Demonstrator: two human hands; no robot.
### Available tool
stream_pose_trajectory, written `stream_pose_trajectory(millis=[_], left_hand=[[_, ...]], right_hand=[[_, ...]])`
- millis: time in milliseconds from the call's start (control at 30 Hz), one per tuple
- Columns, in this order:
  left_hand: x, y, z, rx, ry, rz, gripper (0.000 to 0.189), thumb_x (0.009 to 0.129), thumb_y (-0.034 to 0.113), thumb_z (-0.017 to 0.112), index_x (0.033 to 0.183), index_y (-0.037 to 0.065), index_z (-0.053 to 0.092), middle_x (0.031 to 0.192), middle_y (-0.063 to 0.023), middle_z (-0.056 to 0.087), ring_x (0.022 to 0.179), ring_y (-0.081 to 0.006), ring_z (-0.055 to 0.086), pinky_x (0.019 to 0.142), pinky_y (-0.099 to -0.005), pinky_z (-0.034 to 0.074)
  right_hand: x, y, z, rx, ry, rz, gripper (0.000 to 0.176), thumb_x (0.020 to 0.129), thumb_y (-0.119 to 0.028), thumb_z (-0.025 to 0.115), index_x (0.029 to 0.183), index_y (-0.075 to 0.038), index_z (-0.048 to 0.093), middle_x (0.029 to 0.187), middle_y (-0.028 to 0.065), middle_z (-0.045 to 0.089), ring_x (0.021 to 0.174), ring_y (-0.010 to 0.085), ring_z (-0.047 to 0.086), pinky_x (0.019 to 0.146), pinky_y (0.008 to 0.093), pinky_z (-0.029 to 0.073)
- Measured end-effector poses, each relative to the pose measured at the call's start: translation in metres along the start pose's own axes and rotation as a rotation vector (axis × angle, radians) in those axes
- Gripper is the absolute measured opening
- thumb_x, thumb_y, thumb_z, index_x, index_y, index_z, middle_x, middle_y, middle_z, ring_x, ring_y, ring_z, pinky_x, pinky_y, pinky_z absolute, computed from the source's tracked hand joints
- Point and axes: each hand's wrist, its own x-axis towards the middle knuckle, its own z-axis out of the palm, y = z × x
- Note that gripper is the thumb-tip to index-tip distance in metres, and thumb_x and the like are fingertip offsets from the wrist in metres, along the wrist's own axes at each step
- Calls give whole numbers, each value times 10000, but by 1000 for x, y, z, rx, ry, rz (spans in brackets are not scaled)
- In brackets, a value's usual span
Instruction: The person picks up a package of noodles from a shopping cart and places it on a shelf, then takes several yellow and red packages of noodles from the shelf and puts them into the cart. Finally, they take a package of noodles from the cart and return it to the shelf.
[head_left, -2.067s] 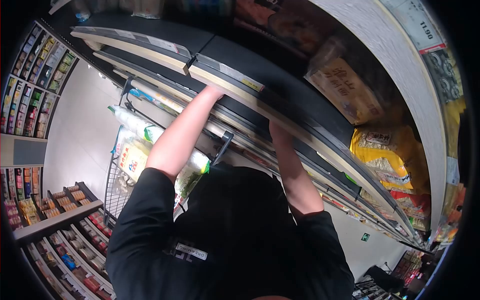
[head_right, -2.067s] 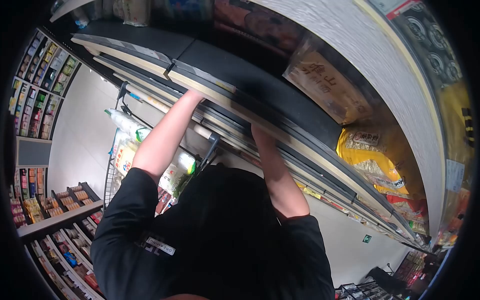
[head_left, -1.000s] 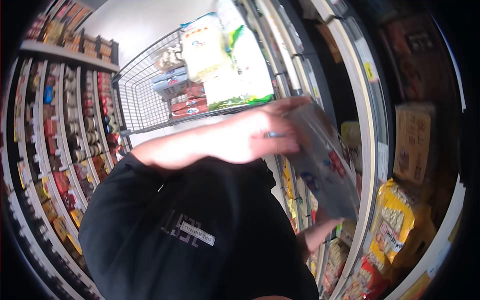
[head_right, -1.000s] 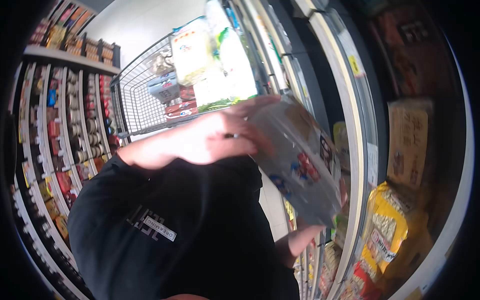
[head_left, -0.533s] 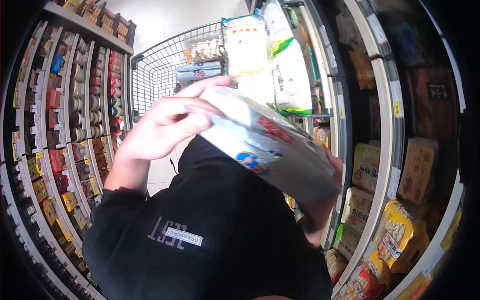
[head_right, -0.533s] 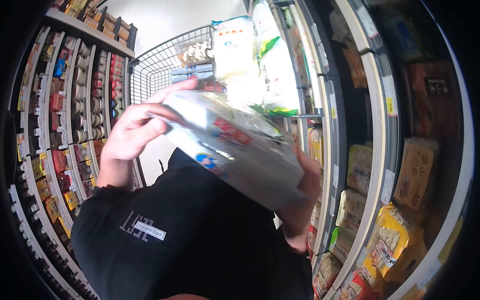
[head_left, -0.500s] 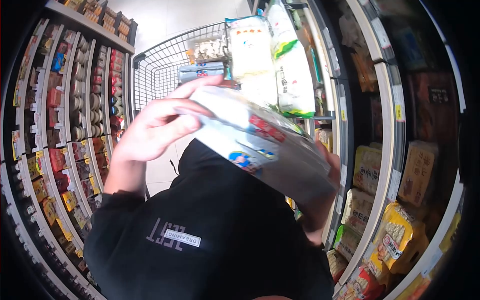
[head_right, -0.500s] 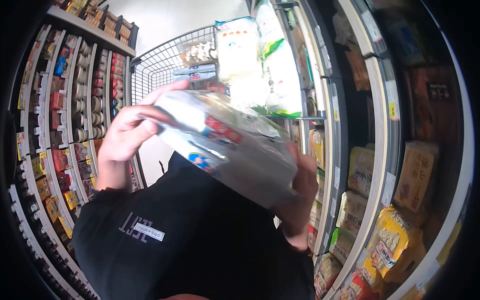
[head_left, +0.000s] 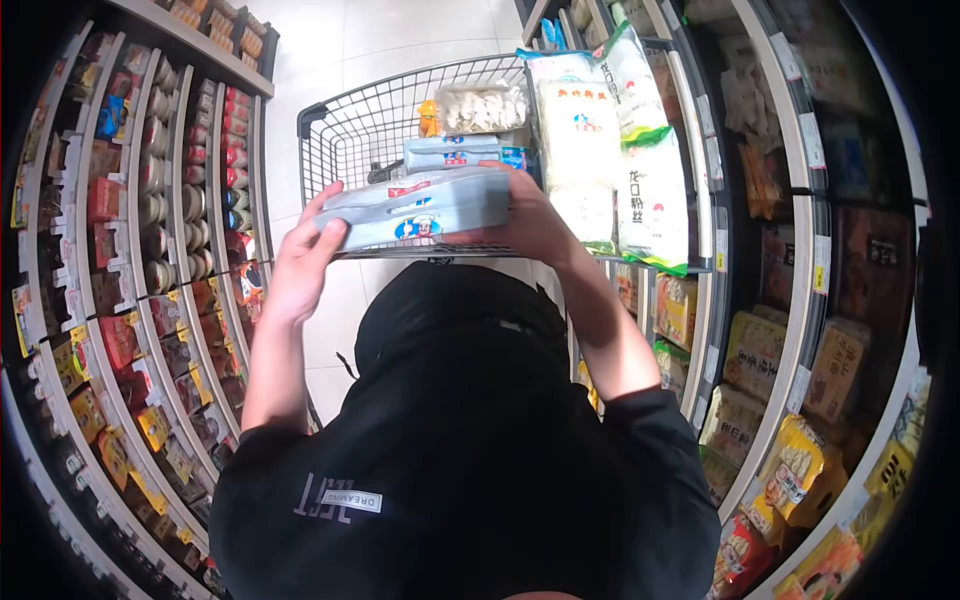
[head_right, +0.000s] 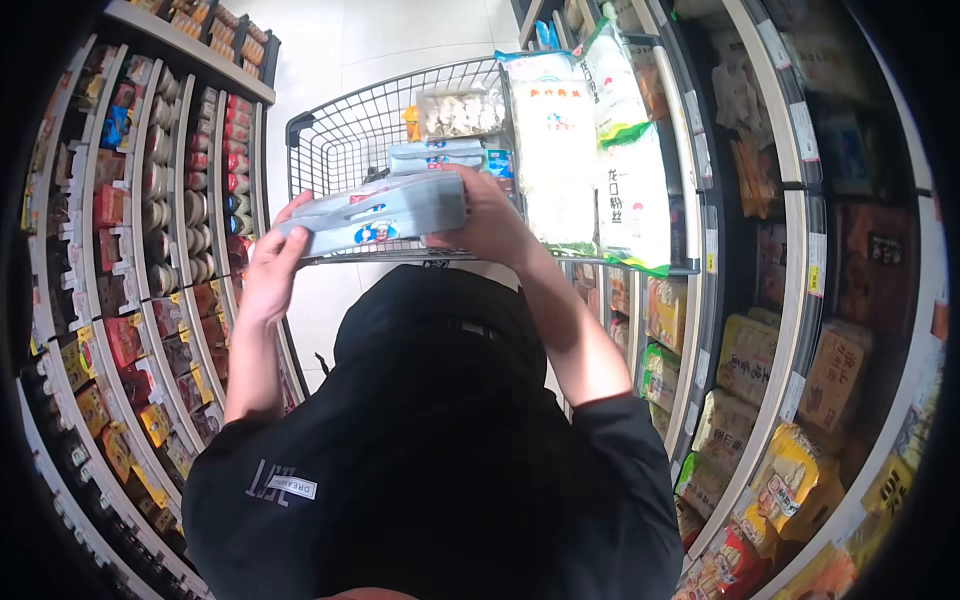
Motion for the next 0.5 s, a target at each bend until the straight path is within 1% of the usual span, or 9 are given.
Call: stream_pose_trajectory(millis=[67,167,200,300,400,500], left_hand=[[18,-32,-9,51,28,-5,354,1067,264,604,1231,-30,711,1641,-138,345,1449,-269,432,1167,-388,375],[44,-93,-23,87,49,-17,347,1067,273,604,1240,-8,712,1641,-138,344,1451,-258,424,1167,-386,369],[53,-111,-26,78,35,-30,346,1067,278,605,1244,0,714,1641,-139,344,1459,-258,414,1168,-385,365],[78,-156,-35,57,-3,-83,341,1067,289,606,1251,23,717,1644,-140,341,1480,-259,384,1173,-383,354],[101,-192,-33,52,-19,-135,331,1066,292,608,1236,34,727,1653,-138,332,1501,-266,350,1179,-382,338],[115,-213,-27,102,-29,-173,325,1060,295,616,1219,38,737,1652,-140,335,1505,-269,346,1183,-380,329]], right_hand=[[17,49,19,138,-61,120,730,760,41,784,1432,-19,506,1235,109,673,1107,178,662,932,329,550],[30,83,42,374,58,350,750,769,-9,812,1453,-31,507,1241,62,689,1108,141,669,945,332,545],[33,104,49,327,73,367,757,772,-5,779,1469,-23,487,1222,91,695,1111,140,671,927,331,547],[36,120,59,10,96,519,760,772,-28,777,1471,-9,479,1220,138,700,1119,203,687,939,345,544],[43,126,66,-97,116,647,777,769,-115,797,1468,-1,476,1206,183,705,1132,281,689,939,373,542],[39,145,73,-182,175,699,790,767,-216,816,1453,0,488,1201,217,707,1139,336,687,947,408,539]])
